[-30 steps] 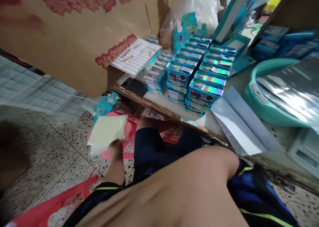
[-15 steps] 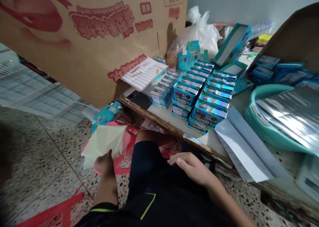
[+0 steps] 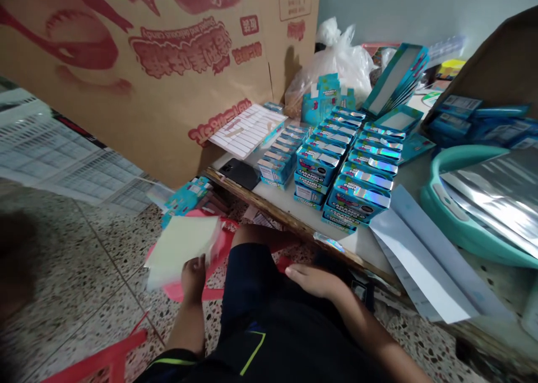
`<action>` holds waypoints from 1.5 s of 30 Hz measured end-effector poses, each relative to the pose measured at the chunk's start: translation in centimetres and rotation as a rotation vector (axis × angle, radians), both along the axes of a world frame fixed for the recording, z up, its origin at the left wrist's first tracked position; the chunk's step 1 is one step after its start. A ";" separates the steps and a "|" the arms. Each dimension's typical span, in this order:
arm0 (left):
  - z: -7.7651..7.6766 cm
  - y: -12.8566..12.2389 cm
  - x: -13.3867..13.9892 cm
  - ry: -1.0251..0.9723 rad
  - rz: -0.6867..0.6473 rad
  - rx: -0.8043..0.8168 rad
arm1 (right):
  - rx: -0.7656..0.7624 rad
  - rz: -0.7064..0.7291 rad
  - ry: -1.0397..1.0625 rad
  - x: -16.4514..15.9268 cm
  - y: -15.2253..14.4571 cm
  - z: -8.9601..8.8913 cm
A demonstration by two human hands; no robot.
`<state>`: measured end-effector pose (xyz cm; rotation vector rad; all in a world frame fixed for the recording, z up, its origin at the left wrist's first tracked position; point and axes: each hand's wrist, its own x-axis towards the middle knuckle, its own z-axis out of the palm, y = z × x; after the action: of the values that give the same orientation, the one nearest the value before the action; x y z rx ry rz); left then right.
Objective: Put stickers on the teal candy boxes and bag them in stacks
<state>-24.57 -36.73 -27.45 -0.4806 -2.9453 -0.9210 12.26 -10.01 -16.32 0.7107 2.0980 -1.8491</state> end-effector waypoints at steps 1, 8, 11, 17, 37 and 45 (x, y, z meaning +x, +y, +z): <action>-0.3 -0.1 0.3 -0.026 0.048 0.020 | -0.167 -0.007 0.027 -0.4 -0.3 -0.8; -0.1 -0.4 -0.1 -0.173 0.298 0.185 | -0.506 -0.349 -0.069 -3.1 -1.9 -6.0; 0.5 0.1 -1.0 -0.163 0.386 0.279 | -0.531 -0.384 -0.056 -3.2 -1.9 -6.7; 1.6 1.9 -1.9 -0.043 0.518 0.394 | -0.521 -0.459 -0.039 -3.1 -1.3 -6.8; 19.9 2.7 -1.1 0.458 0.080 0.543 | -0.355 -0.437 0.020 -4.0 -1.8 -7.6; 23.8 3.7 0.2 0.484 0.057 1.092 | -0.182 -0.358 0.283 -3.0 -3.1 -4.7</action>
<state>-24.33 -33.07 -3.61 -0.4344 -1.6640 -1.8314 9.21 -13.09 -21.00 0.8669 2.0267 -2.4252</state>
